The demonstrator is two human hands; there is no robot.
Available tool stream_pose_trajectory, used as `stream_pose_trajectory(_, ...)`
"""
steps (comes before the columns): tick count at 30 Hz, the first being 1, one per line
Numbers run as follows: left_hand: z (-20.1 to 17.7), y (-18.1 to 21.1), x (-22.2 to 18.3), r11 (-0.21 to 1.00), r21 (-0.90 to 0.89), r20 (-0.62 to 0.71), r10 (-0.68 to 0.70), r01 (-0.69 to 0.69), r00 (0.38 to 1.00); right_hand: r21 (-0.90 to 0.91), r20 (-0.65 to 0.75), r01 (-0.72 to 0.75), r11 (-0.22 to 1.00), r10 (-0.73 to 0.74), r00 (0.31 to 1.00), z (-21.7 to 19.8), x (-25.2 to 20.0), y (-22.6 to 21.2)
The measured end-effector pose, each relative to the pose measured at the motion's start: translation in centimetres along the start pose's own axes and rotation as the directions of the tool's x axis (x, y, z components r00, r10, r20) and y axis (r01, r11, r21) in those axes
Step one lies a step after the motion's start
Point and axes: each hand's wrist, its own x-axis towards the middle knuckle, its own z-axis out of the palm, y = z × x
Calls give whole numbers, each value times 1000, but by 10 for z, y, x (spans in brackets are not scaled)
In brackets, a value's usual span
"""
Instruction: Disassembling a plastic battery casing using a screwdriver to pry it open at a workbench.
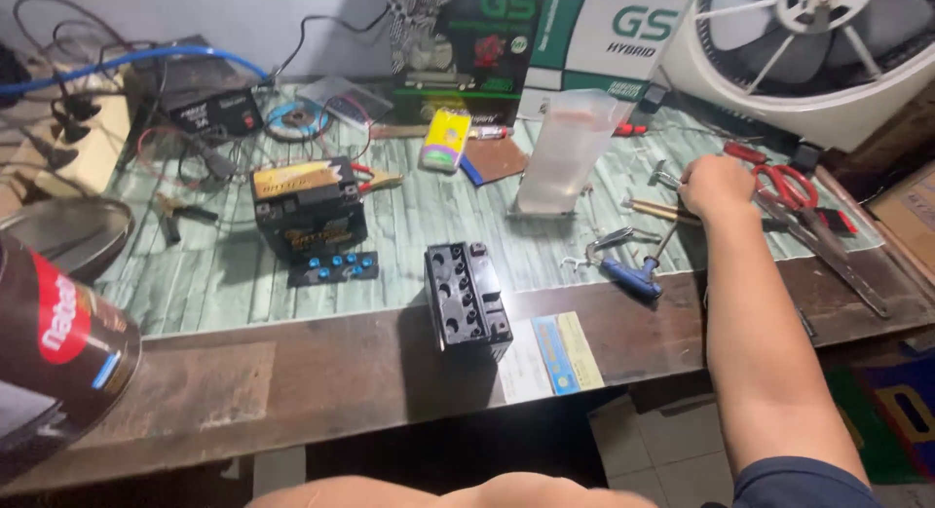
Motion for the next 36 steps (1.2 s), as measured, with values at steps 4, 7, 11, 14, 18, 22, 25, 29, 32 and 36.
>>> stream_pose_trajectory(4,-33,-6,-10,960,274,-253,128,-56,959,19,-30,-40,999,41,999,-9,11,-3)
stream_pose_trajectory(7,-63,-23,-28,871,457,-550,118,179,827,66,-48,-54,996,58,997,-2,25,17)
stream_pose_trajectory(11,-66,-72,-45,663,305,-774,-246,684,583,-79,-15,-120,990,119,993,-3,41,25)
stream_pose_trajectory(14,-52,-100,-47,616,201,-629,-515,762,582,209,4,-15,978,15,1000,-75,-23,-33)
stream_pose_trajectory(18,-64,-109,-48,713,40,-556,-566,700,609,258,-37,183,949,-180,983,-110,-67,-67)
stream_pose_trajectory(22,-104,-107,-64,812,-145,-328,-579,566,746,391,48,290,874,-334,941,-106,-105,-74)
stream_pose_trajectory(25,-134,-131,-78,802,-288,-152,-577,522,802,541,92,303,785,-413,906,-93,-119,-80)
stream_pose_trajectory(29,-141,-147,-85,709,-366,-29,-657,603,754,515,176,259,817,-396,901,-89,-130,-99)
stream_pose_trajectory(32,-147,-142,-79,699,-348,-25,-673,625,739,378,124,206,903,-270,955,-42,-85,-84)
stream_pose_trajectory(36,-149,-144,-89,685,-427,-22,-660,590,751,336,84,180,924,-220,972,-18,-58,-74)
